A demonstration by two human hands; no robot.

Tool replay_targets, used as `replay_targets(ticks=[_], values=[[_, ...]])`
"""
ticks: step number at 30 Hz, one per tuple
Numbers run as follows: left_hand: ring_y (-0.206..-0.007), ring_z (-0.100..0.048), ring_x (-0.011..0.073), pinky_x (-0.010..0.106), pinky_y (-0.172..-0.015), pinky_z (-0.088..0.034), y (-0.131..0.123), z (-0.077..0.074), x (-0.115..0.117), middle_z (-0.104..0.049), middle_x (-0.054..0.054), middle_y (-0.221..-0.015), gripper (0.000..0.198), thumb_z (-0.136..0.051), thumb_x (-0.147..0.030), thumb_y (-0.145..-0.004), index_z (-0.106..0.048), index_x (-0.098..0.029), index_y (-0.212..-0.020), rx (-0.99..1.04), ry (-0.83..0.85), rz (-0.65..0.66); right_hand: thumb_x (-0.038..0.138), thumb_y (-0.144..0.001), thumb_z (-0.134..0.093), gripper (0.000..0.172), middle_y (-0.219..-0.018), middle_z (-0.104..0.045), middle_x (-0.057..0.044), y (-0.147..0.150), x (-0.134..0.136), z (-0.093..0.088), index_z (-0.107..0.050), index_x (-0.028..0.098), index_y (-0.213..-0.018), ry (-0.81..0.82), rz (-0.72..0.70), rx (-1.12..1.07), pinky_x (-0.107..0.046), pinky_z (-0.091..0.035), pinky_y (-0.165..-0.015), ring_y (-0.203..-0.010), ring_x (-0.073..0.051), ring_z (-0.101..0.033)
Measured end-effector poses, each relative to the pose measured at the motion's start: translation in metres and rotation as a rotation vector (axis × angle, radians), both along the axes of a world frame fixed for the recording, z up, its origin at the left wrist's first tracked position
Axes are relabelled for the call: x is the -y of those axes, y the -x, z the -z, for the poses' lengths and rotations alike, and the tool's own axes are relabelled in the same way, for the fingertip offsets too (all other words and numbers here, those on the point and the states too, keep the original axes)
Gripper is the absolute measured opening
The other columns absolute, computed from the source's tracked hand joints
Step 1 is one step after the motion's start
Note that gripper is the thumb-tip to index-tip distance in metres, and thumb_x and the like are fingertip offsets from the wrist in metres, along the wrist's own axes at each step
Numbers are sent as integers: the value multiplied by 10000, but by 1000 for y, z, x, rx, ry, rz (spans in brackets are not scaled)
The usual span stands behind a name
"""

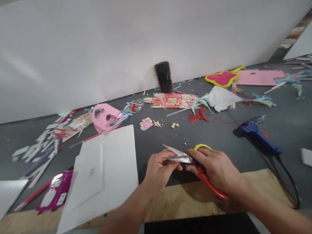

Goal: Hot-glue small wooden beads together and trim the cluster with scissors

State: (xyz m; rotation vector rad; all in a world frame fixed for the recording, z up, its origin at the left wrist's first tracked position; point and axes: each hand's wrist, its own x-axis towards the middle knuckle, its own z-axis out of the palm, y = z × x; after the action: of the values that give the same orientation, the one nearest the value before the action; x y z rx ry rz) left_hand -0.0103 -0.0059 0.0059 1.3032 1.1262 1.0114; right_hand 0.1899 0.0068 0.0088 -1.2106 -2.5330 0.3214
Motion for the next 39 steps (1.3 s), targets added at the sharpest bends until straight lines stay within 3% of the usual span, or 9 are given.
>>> replay_targets(ticks=[8, 13, 16, 24, 28, 34, 39], values=[[-675, -667, 157, 227, -637, -496, -1, 9, -2, -721, 27, -702, 115, -676, -285, -789, -694, -174, -765, -28, -58, -130, 552, -925, -388, 464, -890, -671, -92, 2, -3, 2, -580, 187, -1138, -1, 43, 38, -324, -479, -623, -781, -232, -647], [-686, -657, 150, 222, -646, -488, 1, 2, -3, -707, 19, -706, 73, -661, -186, -765, -700, -172, -705, -63, -118, -133, 713, -788, -473, 691, -982, -646, -125, 3, -5, -1, -540, 174, -1215, -6, 47, 56, -395, -507, -674, -889, -297, -618], [-681, -648, 146, 219, -646, -480, 3, -3, -4, -706, 19, -692, 107, -636, -146, -760, -707, -172, -684, -81, -133, -88, 735, -754, -495, 741, -1005, -635, -131, 4, -5, -1, -527, 173, -1237, 2, 30, 46, -420, -506, -718, -932, -313, -592], [-666, -629, 161, 262, -709, -473, 7, -6, -3, -696, 29, -599, 224, -581, -161, -807, -679, -171, -606, -176, -190, 22, 611, -869, -452, 552, -910, -646, -97, 1, -4, 1, -549, 177, -1196, -1, -16, -6, -350, -488, -663, -835, -257, -611], [-616, -615, 154, 262, -654, -471, 6, -1, -2, -675, 33, -593, 227, -577, -214, -828, -673, -164, -628, -151, -132, 22, 538, -938, -363, 472, -879, -658, -90, 1, -4, 0, -563, 179, -1171, 27, -23, 5, -325, -472, -640, -795, -235, -635], [-549, -602, 140, 232, -554, -472, -3, -3, -2, -646, 34, -568, 225, -585, -303, -832, -674, -138, -707, 0, 16, 4, 481, -960, -351, 383, -776, -654, -58, 0, 5, -16, -600, 191, -990, 112, 37, 119, -310, -437, -567, -649, -217, -637], [-638, -647, 148, 233, -614, -503, -9, -16, 3, -691, 53, -757, 185, -609, -296, -816, -696, -133, -799, 74, 43, 40, 457, -955, -389, 318, -832, -679, -61, 0, 22, -29, -563, 202, -1033, 195, 138, 95, -296, -455, -609, -723, -224, -669]])
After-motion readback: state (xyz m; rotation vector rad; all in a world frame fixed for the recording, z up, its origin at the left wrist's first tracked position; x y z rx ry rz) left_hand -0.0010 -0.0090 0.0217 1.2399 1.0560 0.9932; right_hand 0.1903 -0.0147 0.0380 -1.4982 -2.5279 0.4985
